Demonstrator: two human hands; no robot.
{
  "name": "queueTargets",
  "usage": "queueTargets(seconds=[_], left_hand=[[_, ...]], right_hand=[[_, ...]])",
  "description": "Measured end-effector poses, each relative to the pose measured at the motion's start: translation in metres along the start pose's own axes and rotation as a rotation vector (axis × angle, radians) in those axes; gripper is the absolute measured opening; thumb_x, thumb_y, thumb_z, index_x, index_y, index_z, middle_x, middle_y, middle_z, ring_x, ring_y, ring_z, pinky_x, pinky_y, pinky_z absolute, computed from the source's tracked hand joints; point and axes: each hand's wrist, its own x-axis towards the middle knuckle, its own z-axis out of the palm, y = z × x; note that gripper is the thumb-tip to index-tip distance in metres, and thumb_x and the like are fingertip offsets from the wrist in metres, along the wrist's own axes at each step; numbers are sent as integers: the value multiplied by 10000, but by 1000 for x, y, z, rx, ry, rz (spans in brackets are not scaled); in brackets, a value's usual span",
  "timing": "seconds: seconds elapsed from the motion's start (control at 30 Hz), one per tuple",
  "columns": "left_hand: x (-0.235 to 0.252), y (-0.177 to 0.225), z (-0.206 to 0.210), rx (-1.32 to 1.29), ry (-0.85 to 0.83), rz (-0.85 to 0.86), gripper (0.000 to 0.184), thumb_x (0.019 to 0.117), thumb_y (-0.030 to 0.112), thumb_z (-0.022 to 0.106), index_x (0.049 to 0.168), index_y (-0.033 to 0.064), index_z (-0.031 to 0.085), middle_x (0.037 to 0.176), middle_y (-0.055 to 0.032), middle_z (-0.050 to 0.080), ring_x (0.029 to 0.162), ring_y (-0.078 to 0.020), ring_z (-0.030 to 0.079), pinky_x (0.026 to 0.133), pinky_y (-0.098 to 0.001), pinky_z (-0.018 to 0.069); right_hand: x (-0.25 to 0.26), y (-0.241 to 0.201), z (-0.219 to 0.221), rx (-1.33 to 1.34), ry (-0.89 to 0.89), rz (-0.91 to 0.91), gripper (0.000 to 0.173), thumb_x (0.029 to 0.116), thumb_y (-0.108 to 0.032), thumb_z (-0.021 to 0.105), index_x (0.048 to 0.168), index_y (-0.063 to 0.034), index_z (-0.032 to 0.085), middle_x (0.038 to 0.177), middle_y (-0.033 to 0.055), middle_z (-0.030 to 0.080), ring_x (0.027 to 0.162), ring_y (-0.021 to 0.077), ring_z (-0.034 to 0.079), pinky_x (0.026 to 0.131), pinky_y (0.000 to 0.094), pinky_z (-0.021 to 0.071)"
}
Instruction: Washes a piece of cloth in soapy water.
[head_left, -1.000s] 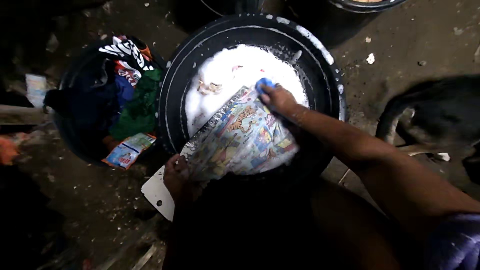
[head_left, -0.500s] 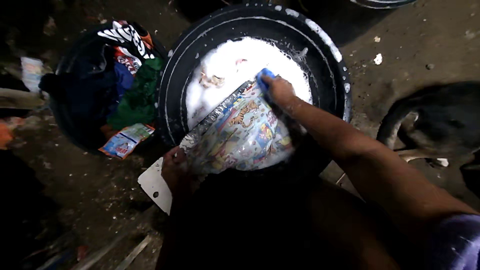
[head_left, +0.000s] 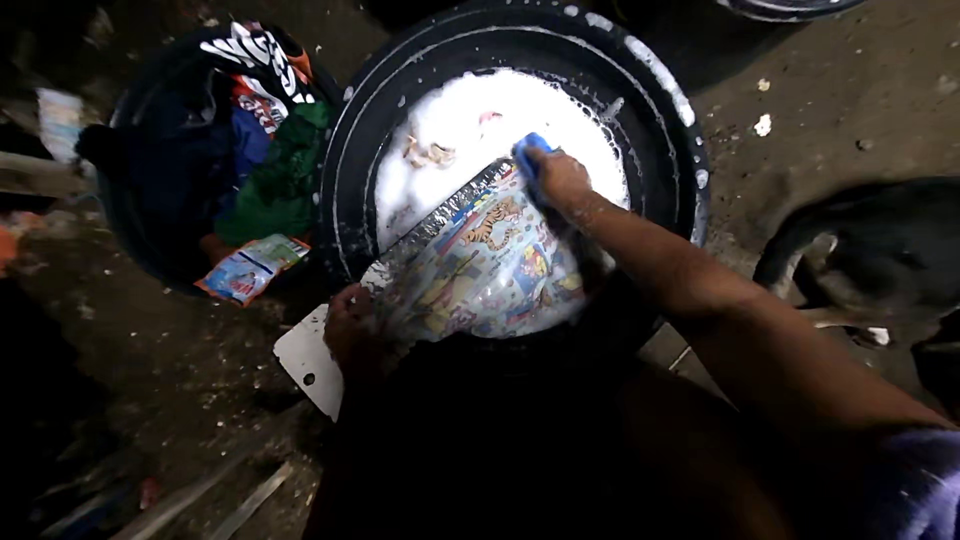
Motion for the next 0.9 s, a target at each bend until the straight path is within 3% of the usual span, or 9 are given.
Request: queueTargets(seconds=[0.1,0.2,0.27,0.43,0.53,0.6,0.67,0.77,0.9], left_hand=[[1,-1,2,7,24,33,333,1048,177,547,1260,-66,627,1091,-244,696,972,-289,693,908,-447,560],[-3,-2,1,-9,0,22,333,1051,168,541,1277,-63,618,1126,-241,690,1007,-280,688,939,-433,551],[-2,3,-1,-21,-12,-13,320,1047,154,552,1276,-59,620,1108,-233,691,980,-262,686,920,-421,554],[-4,1,-2,-1,-23,49,311,1010,80,574,1274,-77,618,1139,-258,687,1028,-308,687,947,-436,550],[-4,3,-1,52,-9,86,309,1027,97,553,1264,-89,622,1133,-284,685,1028,-365,686,949,-491,538],[-4,4,2,67,6,90,311,1039,122,535,1256,-80,626,1121,-264,691,1011,-335,692,937,-468,550],[-4,5,2,78,5,80,327,1049,143,534,1262,-87,626,1133,-284,689,1028,-369,694,949,-505,541],[-1,-4,3,33,3,112,315,1030,120,549,1245,-96,629,1125,-280,688,995,-355,693,924,-492,550],[-4,4,-1,18,-45,41,312,1040,96,529,1276,-88,616,1151,-273,682,1044,-341,680,962,-471,533]], right_hand=[[-18,-29,2,-22,18,-66,505,1014,-162,562,1515,-192,504,1327,326,593,1175,525,612,906,682,510],[-112,-105,56,132,-95,-556,496,976,-112,628,1466,-171,585,1243,268,655,1093,428,671,876,568,566],[-144,-113,75,238,-187,-756,491,960,-51,639,1441,-149,613,1283,289,641,1179,458,636,961,602,532],[-60,-3,21,-15,-65,-176,595,1027,-149,565,1591,-251,408,1335,305,601,1144,495,641,895,640,537],[-27,43,0,-31,52,80,584,1024,-123,542,1583,-237,418,1360,368,556,1177,572,596,904,724,486],[-46,13,15,-27,104,-21,580,1003,-168,580,1565,-230,448,1307,332,597,1101,524,643,851,677,533],[-101,-43,48,88,115,-401,530,958,-118,648,1481,-131,565,1234,293,660,1030,445,699,829,575,585],[-155,-86,68,170,-228,-770,484,994,-114,614,1475,-145,572,1273,317,633,1148,488,642,922,611,534],[-95,-22,41,64,-78,-390,576,996,-56,570,1550,-190,487,1251,298,654,1057,479,683,857,613,557]])
